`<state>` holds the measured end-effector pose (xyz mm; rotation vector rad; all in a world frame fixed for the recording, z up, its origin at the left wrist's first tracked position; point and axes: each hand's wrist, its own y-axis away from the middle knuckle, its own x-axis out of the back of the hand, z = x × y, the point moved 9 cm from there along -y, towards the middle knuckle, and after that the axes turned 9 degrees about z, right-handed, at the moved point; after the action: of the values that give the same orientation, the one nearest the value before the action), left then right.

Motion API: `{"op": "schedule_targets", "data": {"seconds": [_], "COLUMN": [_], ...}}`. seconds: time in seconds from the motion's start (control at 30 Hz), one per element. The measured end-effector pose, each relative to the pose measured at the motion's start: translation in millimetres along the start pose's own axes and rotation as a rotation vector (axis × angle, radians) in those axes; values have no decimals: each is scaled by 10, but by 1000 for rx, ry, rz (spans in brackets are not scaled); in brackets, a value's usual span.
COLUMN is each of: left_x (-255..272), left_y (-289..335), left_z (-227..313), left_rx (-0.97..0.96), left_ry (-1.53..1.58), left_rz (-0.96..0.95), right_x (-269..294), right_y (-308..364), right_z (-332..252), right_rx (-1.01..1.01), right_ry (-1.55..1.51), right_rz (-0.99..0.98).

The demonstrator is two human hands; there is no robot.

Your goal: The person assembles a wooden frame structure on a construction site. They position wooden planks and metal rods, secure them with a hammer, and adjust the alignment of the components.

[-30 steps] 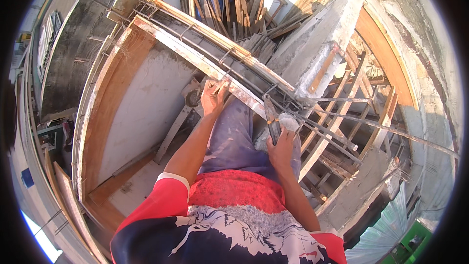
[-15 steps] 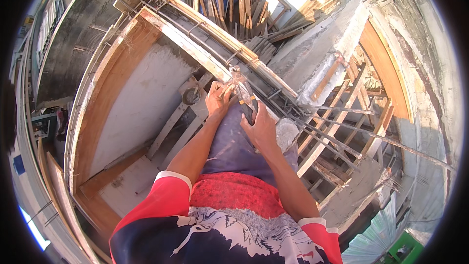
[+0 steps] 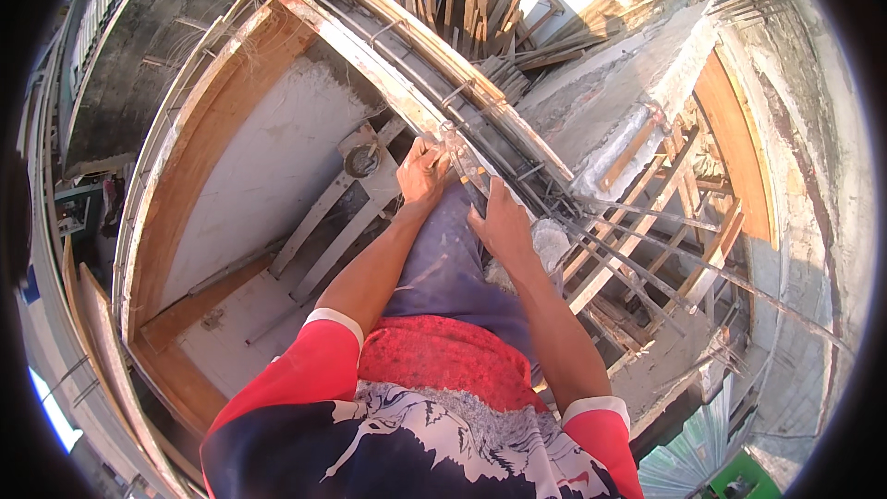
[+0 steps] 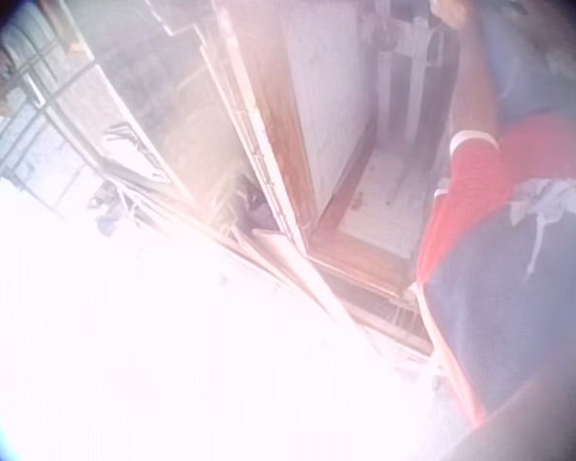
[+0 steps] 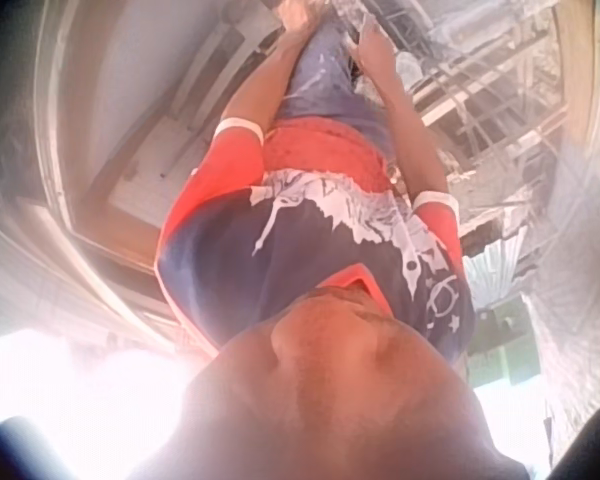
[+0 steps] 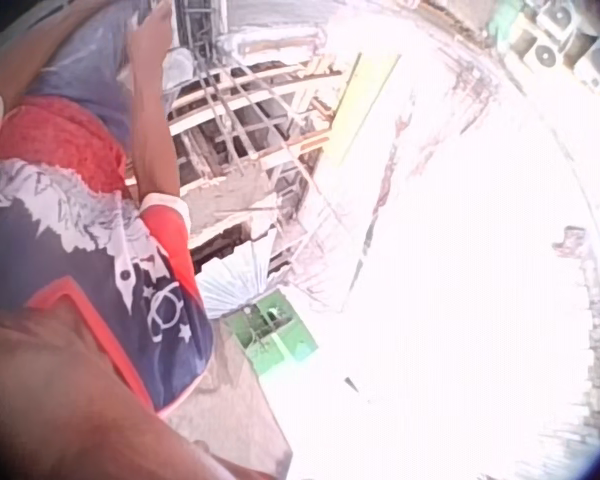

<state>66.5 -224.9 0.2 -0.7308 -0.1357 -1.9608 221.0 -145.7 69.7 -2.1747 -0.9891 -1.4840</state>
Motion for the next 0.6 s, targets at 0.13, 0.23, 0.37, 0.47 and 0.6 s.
{"op": "schedule_targets", "data": {"seconds": [0.13, 0.23, 0.37, 0.47, 0.6], "left_x": [36, -3, 72, 166, 99], "left_y": [57, 18, 24, 1, -91], "left_z": [-101, -99, 105, -173, -301], "left_rx": [19, -11, 33, 215, 332], "left_ry": [-23, -36, 18, 210, 334], "left_rz": [-21, -60, -148, -31, -68], "right_x": [242, 102, 244, 471, 135], "right_y": [68, 45, 23, 51, 64], "right_z": [-180, -141, 89, -265, -81], "right_rx": [-37, 88, -11, -96, 68], "right_ry": [-279, -16, -105, -307, -111], "right_rz": [75, 22, 109, 123, 76]}}
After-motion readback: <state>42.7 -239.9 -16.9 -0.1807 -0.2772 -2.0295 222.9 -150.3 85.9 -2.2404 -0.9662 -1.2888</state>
